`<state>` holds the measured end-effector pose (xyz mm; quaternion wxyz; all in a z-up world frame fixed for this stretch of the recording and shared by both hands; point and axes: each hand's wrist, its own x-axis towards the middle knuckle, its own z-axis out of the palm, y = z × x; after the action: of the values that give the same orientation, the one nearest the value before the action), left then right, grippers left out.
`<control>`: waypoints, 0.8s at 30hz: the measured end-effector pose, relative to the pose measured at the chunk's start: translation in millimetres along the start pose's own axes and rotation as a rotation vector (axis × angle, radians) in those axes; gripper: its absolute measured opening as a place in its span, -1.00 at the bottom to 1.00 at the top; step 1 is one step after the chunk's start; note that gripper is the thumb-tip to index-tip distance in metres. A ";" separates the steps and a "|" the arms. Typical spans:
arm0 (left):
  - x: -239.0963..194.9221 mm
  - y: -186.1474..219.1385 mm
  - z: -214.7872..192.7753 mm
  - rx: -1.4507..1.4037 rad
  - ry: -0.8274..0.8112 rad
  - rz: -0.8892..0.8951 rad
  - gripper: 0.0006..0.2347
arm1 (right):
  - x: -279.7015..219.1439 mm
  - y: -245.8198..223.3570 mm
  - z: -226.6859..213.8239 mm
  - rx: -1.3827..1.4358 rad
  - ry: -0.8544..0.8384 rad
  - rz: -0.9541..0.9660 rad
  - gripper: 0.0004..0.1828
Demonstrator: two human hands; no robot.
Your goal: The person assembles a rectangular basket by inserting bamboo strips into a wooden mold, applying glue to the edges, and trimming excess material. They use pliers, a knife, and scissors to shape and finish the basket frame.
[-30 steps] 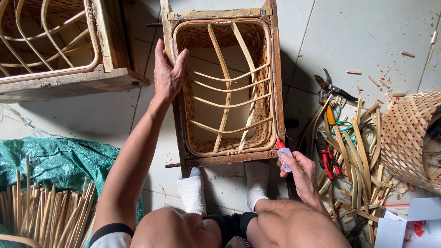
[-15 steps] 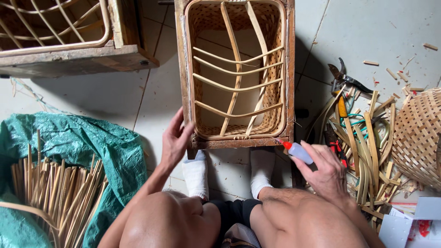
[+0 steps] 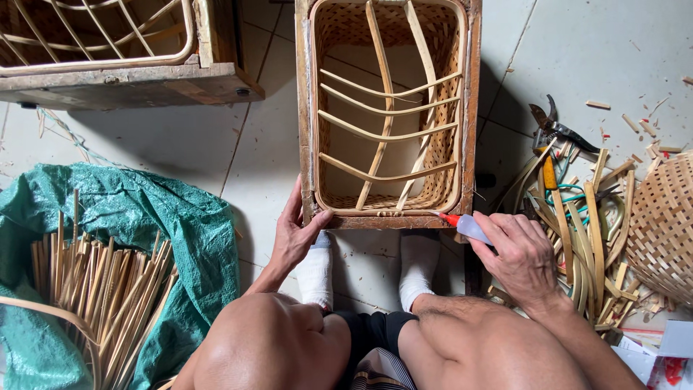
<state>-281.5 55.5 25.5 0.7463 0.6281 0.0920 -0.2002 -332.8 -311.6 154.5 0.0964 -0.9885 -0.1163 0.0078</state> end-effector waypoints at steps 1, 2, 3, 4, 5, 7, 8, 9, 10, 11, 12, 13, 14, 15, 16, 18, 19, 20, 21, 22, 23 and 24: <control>0.3 -0.9 -0.3 -0.006 0.006 -0.014 -0.20 | 0.4 0.7 0.2 -0.012 -0.002 -0.010 -0.53; 0.8 -1.9 -0.5 0.008 0.002 -0.012 -0.20 | 0.2 1.1 -0.4 -0.001 0.003 -0.010 -0.52; 1.1 -2.7 -0.5 0.023 0.001 -0.010 -0.20 | 0.5 2.1 -1.9 0.011 0.007 -0.011 -0.52; 1.5 -3.3 -0.7 0.038 0.000 -0.008 -0.20 | 1.0 2.3 -3.1 0.023 0.011 -0.013 -0.52; 1.9 -4.0 -0.8 0.024 0.005 0.006 -0.20 | 1.5 1.6 -4.2 0.044 0.020 -0.006 -0.52; 1.0 -5.3 -1.3 -0.004 0.016 0.032 -0.20 | 2.3 -1.0 -6.2 0.087 0.034 0.008 -0.51; -0.5 -5.8 -1.3 0.000 0.022 0.028 -0.20 | 3.6 -2.8 -5.6 0.091 0.028 -0.006 -0.51; -0.3 -5.8 -1.5 0.004 0.020 0.025 -0.20 | 4.5 -5.7 -4.0 0.092 0.027 -0.013 -0.51; -0.2 -5.4 -1.3 0.009 0.018 0.022 -0.20 | 5.7 -8.4 -2.3 0.093 0.025 -0.020 -0.51; 0.3 -5.2 -0.3 0.009 0.019 0.025 -0.20 | 7.5 -10.0 -1.1 0.083 0.017 -0.028 -0.52; 0.1 -4.6 0.3 0.010 0.020 0.028 -0.21 | 9.8 -11.4 0.4 0.072 0.009 -0.036 -0.53; -0.4 -3.6 0.4 0.012 0.022 0.031 -0.21 | 11.8 -12.7 1.2 0.062 0.001 -0.044 -0.55; -0.9 -2.4 0.1 0.016 0.023 0.034 -0.21 | 13.8 -13.6 1.7 0.041 -0.010 -0.055 -0.55; -0.9 -1.2 0.2 0.020 0.023 0.039 -0.21 | 15.5 -14.0 1.7 0.019 -0.021 -0.066 -0.55; -0.6 0.1 0.3 0.024 0.022 0.043 -0.21 | 16.8 -14.1 1.3 -0.004 -0.031 -0.076 -0.56; 0.2 2.4 0.5 0.013 0.015 0.048 -0.21 | 18.3 -13.3 -1.0 0.012 -0.031 -0.074 -0.55; -0.4 2.6 0.8 0.006 0.013 0.048 -0.21 | 17.7 -13.2 -2.1 0.020 -0.034 -0.073 -0.55; -0.9 2.6 1.2 0.001 0.007 0.059 -0.21 | 16.8 -13.4 -2.8 0.046 -0.024 -0.067 -0.54; -0.6 2.8 1.5 -0.004 0.004 0.071 -0.21 | 17.1 -13.5 -3.0 0.073 -0.013 -0.063 -0.53; -0.4 2.8 1.6 -0.008 0.001 0.083 -0.21 | 17.3 -14.0 -2.7 0.100 -0.003 -0.060 -0.53; -1.4 2.5 1.4 -0.006 0.006 0.073 -0.21 | 17.1 -15.5 -1.6 0.092 -0.009 -0.071 -0.53; -2.2 2.1 1.4 -0.004 0.011 0.063 -0.20 | 16.9 -17.1 -0.4 0.085 -0.015 -0.082 -0.53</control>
<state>-282.8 54.8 28.5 0.7530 0.6303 0.0768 -0.1729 -320.2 -291.4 158.3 0.1374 -0.9779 -0.1569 0.0163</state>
